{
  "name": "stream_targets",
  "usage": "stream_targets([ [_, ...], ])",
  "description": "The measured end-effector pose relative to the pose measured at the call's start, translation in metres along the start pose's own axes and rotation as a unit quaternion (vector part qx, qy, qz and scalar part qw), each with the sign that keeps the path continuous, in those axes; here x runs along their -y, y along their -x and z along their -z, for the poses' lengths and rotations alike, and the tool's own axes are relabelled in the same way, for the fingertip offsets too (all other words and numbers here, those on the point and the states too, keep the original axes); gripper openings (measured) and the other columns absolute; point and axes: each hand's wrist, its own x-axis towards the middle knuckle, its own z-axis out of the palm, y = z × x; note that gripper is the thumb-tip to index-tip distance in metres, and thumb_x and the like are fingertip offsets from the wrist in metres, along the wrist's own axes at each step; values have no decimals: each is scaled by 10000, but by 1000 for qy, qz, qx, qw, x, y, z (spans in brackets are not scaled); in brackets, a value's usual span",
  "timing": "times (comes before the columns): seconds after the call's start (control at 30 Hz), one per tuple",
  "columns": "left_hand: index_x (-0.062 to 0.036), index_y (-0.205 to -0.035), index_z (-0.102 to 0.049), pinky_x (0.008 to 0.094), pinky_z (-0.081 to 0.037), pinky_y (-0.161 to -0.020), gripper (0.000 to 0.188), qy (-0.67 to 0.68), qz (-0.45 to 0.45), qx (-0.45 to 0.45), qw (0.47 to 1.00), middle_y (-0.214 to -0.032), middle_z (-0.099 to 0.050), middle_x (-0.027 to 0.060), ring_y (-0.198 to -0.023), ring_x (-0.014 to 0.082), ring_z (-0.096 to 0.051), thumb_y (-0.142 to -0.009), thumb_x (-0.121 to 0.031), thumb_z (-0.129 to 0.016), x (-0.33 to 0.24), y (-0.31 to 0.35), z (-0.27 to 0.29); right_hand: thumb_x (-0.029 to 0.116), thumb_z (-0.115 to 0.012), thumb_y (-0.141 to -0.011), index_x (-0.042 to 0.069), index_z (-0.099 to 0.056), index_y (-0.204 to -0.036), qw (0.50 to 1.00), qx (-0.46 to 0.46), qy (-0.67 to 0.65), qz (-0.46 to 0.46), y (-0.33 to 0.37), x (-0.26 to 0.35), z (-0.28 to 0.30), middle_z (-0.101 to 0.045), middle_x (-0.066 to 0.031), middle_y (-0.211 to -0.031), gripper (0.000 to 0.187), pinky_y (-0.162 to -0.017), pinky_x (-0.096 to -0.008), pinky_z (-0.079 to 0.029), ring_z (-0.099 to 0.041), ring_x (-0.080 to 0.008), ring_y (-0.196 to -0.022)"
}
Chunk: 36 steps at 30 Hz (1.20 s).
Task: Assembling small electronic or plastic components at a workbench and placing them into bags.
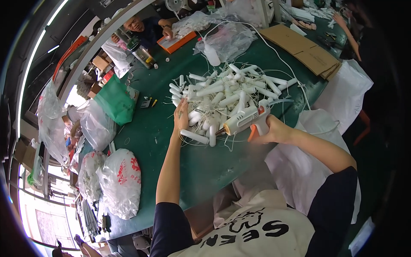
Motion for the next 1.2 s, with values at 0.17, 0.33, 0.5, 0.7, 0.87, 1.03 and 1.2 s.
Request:
stream_targets([
  [0.17, -73, -1206, -482, 419, -259, -975, 377, -148, -69, -1, 987, -1280, -450, 91, -1208, 278, -371, -908, -247, -329, 11, 5, -14, 44, -731, -624, 27, -480, -935, 998, -27, -49, -7, 2, 3, 8, -533, -41, -774, 400, -519, -238, -419, -528, -107, -626],
  [0.33, -88, -1225, -479, 420, -230, -996, 409, -23, 33, 7, 999, -1277, -445, 119, -1210, 277, -363, -915, -305, -326, -44, 10, -21, 12, -720, -618, 22, -464, -921, 994, -91, -64, -6, 2, 1, 23, -519, -42, -712, 397, -485, -234, -393, -518, -114, -573],
  [0.5, -101, -1212, -492, 434, -247, -987, 388, -88, 20, -43, 995, -1281, -446, 88, -1188, 313, -376, -911, -296, -346, -44, 15, -37, 37, -724, -624, 40, -471, -957, 994, -85, -63, -1, 0, -4, 40, -494, -18, -777, 418, -481, -221, -366, -502, -97, -645],
  [0.7, -167, -1160, -530, 465, -284, -953, 319, -147, -51, -60, 986, -1287, -446, 58, -1171, 305, -394, -874, -218, -399, -45, 15, -43, 40, -720, -631, 47, -474, -958, 990, -117, -83, 1, 2, -2, 43, -491, -17, -787, 409, -487, -226, -347, -484, -93, -641],
  [0.87, -169, -1164, -525, 465, -280, -958, 322, -143, -57, -59, 986, -1290, -443, 60, -1168, 308, -395, -871, -218, -401, -45, 16, -42, 71, -740, -611, 47, -481, -948, 992, -115, -50, 8, 5, -6, 43, -498, -14, -785, 425, -514, -233, -372, -499, -99, -665],
  [1.03, -167, -1176, -514, 467, -269, -963, 332, -128, -37, -62, 989, -1293, -438, 68, -1178, 313, -385, -869, -234, -405, -43, 14, -43, 99, -755, -595, 48, -495, -927, 991, -120, -51, -11, 9, -3, 44, -516, -19, -798, 425, -544, -234, -391, -511, -104, -693],
  [1.2, -160, -1187, -503, 462, -251, -973, 342, -135, -51, -41, 989, -1299, -430, 68, -1192, 307, -371, -875, -256, -401, -44, 15, -42, 119, -764, -588, 46, -503, -934, 991, -130, -36, -12, 11, -6, 45, -521, -22, -809, 440, -563, -240, -402, -514, -110, -706],
])
